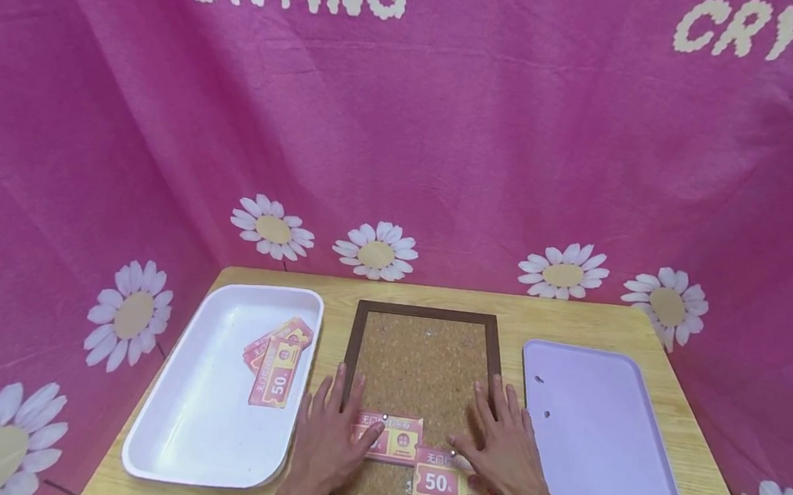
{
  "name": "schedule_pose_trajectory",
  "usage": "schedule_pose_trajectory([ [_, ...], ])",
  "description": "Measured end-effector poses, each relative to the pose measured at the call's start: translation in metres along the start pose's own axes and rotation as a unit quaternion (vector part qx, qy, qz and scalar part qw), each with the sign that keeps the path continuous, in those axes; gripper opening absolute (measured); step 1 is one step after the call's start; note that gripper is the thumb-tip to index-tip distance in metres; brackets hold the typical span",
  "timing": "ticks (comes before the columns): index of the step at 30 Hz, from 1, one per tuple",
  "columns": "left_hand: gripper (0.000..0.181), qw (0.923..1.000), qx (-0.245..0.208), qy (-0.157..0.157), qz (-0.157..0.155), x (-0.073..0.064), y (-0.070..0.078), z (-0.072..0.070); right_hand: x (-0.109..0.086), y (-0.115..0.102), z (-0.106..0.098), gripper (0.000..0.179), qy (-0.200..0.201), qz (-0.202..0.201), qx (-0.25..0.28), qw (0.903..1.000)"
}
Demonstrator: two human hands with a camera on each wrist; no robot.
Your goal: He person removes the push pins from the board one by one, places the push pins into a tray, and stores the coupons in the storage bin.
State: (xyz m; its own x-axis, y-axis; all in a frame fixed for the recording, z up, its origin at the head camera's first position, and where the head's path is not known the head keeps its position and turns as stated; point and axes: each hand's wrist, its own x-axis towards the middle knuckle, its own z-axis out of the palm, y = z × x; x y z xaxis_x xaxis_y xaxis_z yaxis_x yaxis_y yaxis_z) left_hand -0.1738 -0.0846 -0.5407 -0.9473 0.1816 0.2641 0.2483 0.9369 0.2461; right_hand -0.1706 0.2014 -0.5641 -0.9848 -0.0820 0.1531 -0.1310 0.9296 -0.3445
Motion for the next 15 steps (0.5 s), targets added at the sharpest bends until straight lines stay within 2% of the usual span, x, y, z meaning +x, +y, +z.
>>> schedule_pose_trajectory([
  [4,0.071,0.9998,0.012,0.007,0.015,-0.003,0.002,0.007,0.0,-0.004,0.004,0.094,0.001,-0.013,0.003,0.9999],
  [8,0.07,0.9998,-0.004,0.005,0.018,-0.005,0.004,0.013,0.0,-0.008,0.008,0.093,0.001,-0.024,0.004,0.9997],
  [15,0.065,0.9996,-0.012,-0.025,0.008,-0.01,0.003,0.023,0.002,-0.016,0.012,0.093,-0.001,-0.039,0.016,0.9991],
])
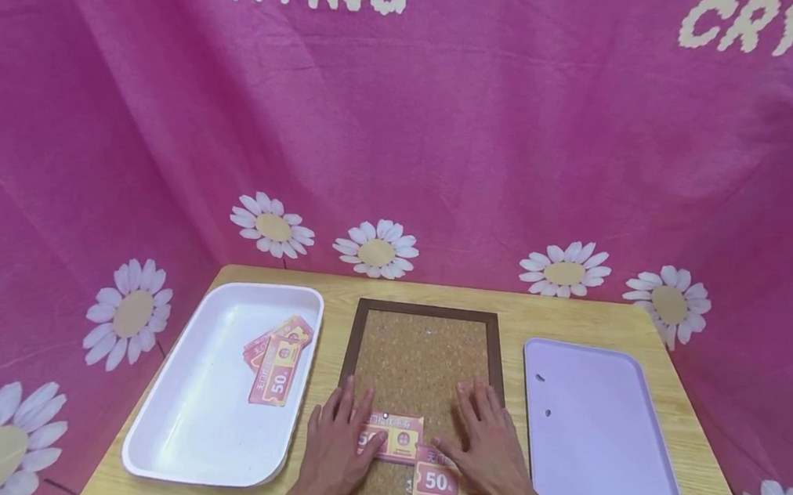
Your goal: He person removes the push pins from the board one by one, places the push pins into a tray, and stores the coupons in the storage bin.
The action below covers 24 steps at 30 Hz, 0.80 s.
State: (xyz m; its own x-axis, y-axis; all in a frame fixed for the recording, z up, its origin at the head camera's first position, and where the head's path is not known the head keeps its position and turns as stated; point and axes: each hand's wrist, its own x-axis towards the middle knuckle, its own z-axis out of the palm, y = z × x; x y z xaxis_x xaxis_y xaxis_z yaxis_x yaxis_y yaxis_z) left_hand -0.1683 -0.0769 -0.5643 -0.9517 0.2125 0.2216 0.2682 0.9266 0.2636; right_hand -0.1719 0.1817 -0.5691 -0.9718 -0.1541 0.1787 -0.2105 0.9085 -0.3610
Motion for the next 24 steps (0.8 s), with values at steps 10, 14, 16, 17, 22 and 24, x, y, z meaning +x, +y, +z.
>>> schedule_pose_trajectory([
  [10,0.064,0.9996,-0.02,-0.012,-0.017,-0.007,-0.006,0.01,0.001,-0.009,0.009,0.09,-0.013,-0.005,0.007,0.9999],
  [14,0.063,0.9988,-0.025,-0.031,-0.028,-0.008,-0.007,0.012,0.0,-0.012,0.014,0.089,-0.021,-0.012,0.009,0.9997],
  [16,0.063,0.9989,-0.022,-0.032,-0.028,-0.009,-0.008,0.013,-0.001,-0.014,0.015,0.088,-0.026,-0.014,0.013,0.9995],
  [17,0.062,0.9989,-0.02,-0.031,-0.028,-0.009,-0.009,0.014,-0.001,-0.015,0.015,0.088,-0.028,-0.014,0.019,0.9993],
  [22,0.061,0.9992,-0.015,-0.027,-0.024,-0.009,-0.011,0.018,0.001,-0.02,0.017,0.084,-0.039,-0.02,0.03,0.9986],
  [24,0.06,0.9992,-0.019,-0.026,-0.024,-0.009,-0.011,0.019,0.002,-0.022,0.017,0.083,-0.038,-0.027,0.03,0.9984],
])
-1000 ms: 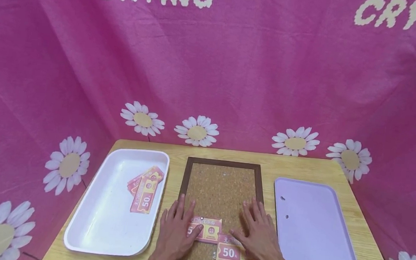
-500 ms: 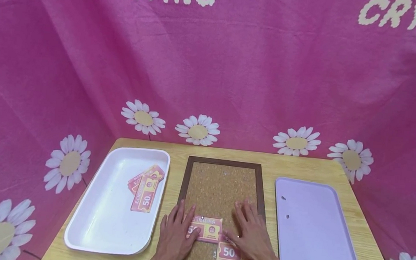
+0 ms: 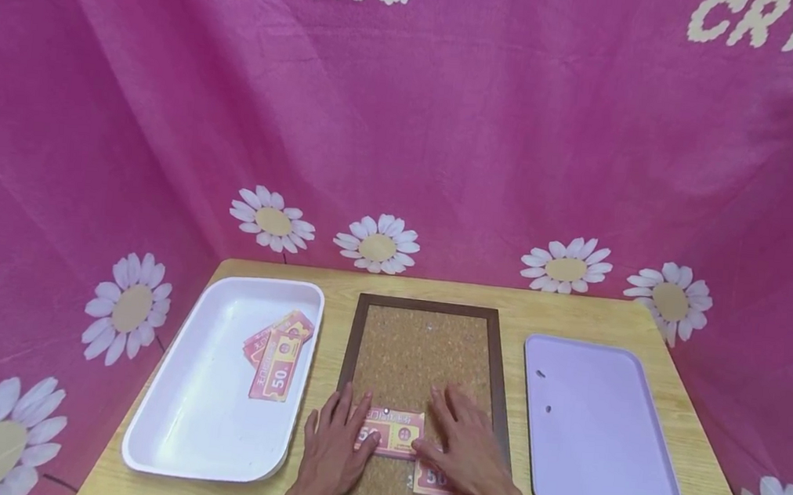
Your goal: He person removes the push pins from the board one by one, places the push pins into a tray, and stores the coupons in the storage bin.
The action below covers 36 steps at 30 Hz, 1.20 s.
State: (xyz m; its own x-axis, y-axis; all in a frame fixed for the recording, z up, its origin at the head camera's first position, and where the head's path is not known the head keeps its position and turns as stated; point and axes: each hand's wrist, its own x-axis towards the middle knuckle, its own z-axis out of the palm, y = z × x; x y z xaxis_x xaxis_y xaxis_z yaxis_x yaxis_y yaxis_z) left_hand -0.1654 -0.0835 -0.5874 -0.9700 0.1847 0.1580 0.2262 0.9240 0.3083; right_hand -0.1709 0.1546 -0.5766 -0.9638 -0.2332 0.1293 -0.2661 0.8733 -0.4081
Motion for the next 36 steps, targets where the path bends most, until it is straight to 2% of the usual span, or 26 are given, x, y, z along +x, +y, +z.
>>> schedule_pose_trajectory([
  [5,0.057,0.9999,-0.016,0.002,0.002,0.004,0.001,0.002,0.006,-0.005,0.0,0.083,0.0,-0.009,-0.004,1.0],
  [11,0.056,0.9998,-0.022,0.003,0.001,0.01,0.003,0.002,0.012,-0.012,0.003,0.084,-0.02,-0.016,-0.006,0.9997],
  [17,0.06,0.9997,-0.015,-0.019,0.0,0.01,0.004,0.0,0.013,-0.017,0.008,0.083,-0.058,-0.016,-0.027,0.9978],
  [22,0.061,0.9994,-0.013,-0.031,0.001,0.007,0.002,0.001,0.01,-0.018,0.014,0.082,-0.052,-0.029,-0.033,0.9977],
  [27,0.06,0.9996,-0.006,-0.027,-0.001,0.003,0.0,0.002,0.012,-0.022,0.017,0.079,-0.038,-0.047,-0.029,0.9977],
  [36,0.056,0.9998,-0.015,-0.009,0.0,0.0,-0.001,0.002,0.016,-0.03,0.018,0.078,-0.058,-0.032,-0.028,0.9974],
])
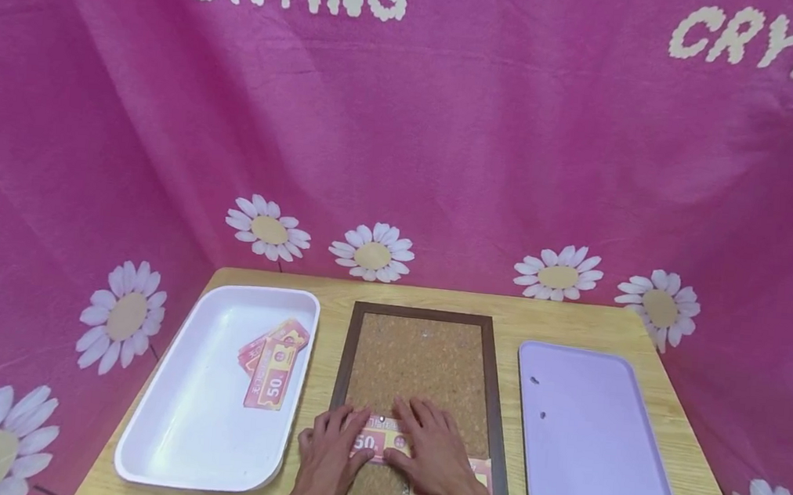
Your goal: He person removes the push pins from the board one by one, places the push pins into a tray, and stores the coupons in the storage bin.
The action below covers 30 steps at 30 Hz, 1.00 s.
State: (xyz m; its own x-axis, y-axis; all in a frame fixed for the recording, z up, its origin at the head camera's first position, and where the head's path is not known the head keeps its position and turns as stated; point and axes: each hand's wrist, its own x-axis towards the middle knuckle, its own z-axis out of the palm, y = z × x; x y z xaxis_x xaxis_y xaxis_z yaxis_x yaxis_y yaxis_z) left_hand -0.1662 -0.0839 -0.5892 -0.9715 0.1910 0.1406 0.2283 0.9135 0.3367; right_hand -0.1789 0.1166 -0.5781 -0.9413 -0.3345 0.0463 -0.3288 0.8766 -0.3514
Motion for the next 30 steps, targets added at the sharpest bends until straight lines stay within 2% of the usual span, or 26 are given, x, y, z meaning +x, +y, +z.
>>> schedule_pose_trajectory([
  [6,0.056,0.9998,-0.016,0.001,-0.015,-0.003,0.002,0.001,0.002,-0.004,-0.002,0.074,-0.034,0.032,0.018,0.9988],
  [11,0.056,0.9995,-0.019,0.019,-0.014,-0.001,0.003,0.001,0.008,-0.009,-0.007,0.066,-0.042,0.052,0.022,0.9975],
  [17,0.055,0.9993,-0.025,0.021,-0.018,-0.001,0.004,-0.001,0.015,-0.015,-0.015,0.056,-0.041,0.044,-0.009,0.9981],
  [22,0.055,0.9991,-0.032,0.01,-0.026,0.0,0.005,-0.002,0.022,-0.019,-0.018,0.047,-0.041,0.041,-0.004,0.9983],
  [30,0.054,0.9988,-0.039,0.017,-0.026,-0.001,0.005,-0.002,0.03,-0.018,-0.014,0.035,-0.022,0.025,-0.015,0.9993],
])
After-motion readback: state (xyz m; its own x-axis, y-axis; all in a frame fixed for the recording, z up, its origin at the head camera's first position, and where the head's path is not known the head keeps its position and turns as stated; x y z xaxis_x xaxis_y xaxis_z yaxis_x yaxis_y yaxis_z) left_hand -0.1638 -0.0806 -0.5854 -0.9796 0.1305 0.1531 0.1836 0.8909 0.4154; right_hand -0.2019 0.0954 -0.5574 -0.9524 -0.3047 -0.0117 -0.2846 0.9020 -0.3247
